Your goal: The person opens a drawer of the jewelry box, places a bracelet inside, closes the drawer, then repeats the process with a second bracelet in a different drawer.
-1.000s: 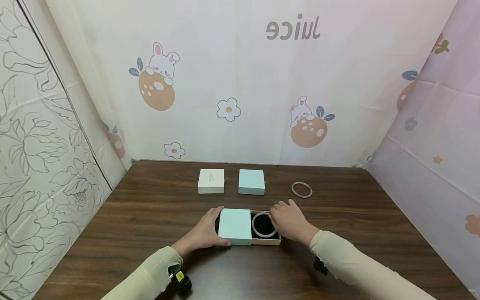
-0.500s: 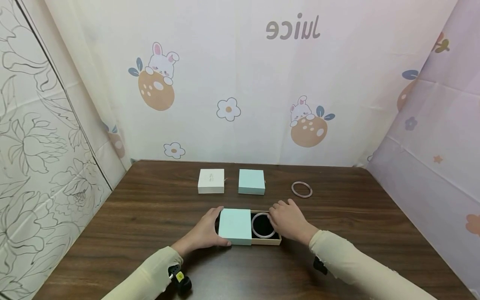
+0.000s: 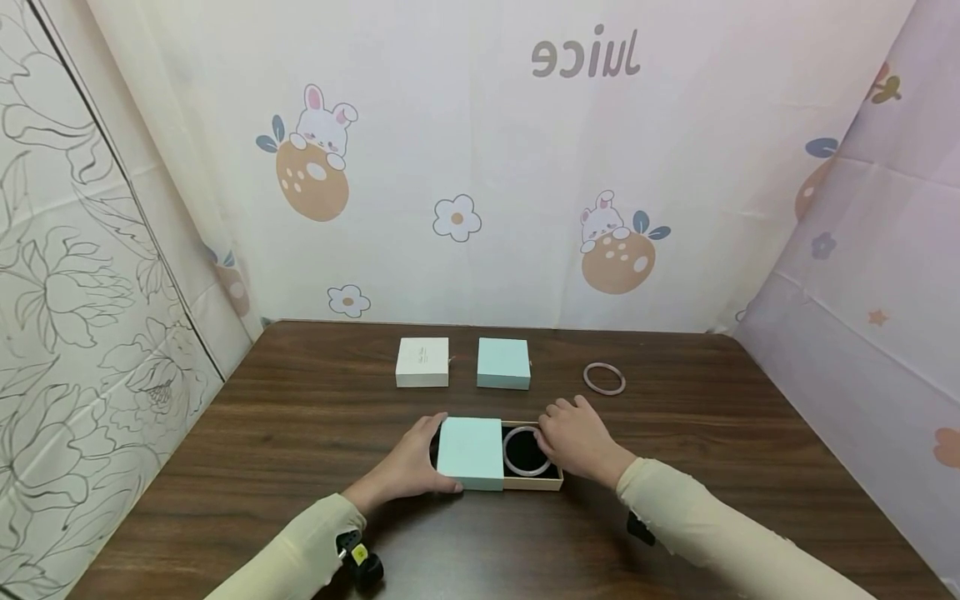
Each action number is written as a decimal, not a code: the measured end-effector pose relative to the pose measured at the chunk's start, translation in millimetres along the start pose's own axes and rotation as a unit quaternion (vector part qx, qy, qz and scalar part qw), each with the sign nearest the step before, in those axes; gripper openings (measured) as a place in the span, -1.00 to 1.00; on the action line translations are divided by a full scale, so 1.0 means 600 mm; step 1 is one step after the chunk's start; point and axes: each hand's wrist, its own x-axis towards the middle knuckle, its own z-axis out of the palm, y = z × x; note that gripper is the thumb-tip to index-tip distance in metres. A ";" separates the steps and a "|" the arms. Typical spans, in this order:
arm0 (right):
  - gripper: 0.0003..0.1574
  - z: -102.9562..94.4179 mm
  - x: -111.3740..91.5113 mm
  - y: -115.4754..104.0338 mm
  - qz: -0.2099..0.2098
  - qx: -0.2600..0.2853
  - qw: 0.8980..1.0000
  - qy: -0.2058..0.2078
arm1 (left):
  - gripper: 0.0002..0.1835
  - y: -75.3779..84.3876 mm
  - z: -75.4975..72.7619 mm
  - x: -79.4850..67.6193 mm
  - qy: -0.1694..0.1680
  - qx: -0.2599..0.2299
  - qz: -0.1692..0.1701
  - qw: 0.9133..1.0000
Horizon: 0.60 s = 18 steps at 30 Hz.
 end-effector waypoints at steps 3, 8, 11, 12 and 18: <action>-0.73 0.002 0.001 0.000 -0.010 -0.005 1.000 0.003 | 0.15 0.000 0.000 0.000 -0.001 -0.001 -0.002 1.000; -0.73 0.007 0.004 -0.001 -0.027 -0.026 0.999 0.014 | 0.15 0.000 0.001 0.000 -0.002 -0.004 -0.004 1.000; -0.73 0.008 0.005 -0.002 -0.032 -0.041 0.999 0.014 | 0.14 0.000 0.000 0.000 -0.002 -0.005 -0.002 1.000; -0.74 0.008 0.005 -0.003 -0.033 -0.044 0.998 0.015 | 0.14 0.001 0.000 -0.001 -0.002 -0.005 -0.002 1.000; -0.76 0.008 0.006 -0.008 -0.031 -0.055 0.998 0.003 | 0.14 0.000 0.000 -0.001 -0.001 -0.006 -0.003 1.000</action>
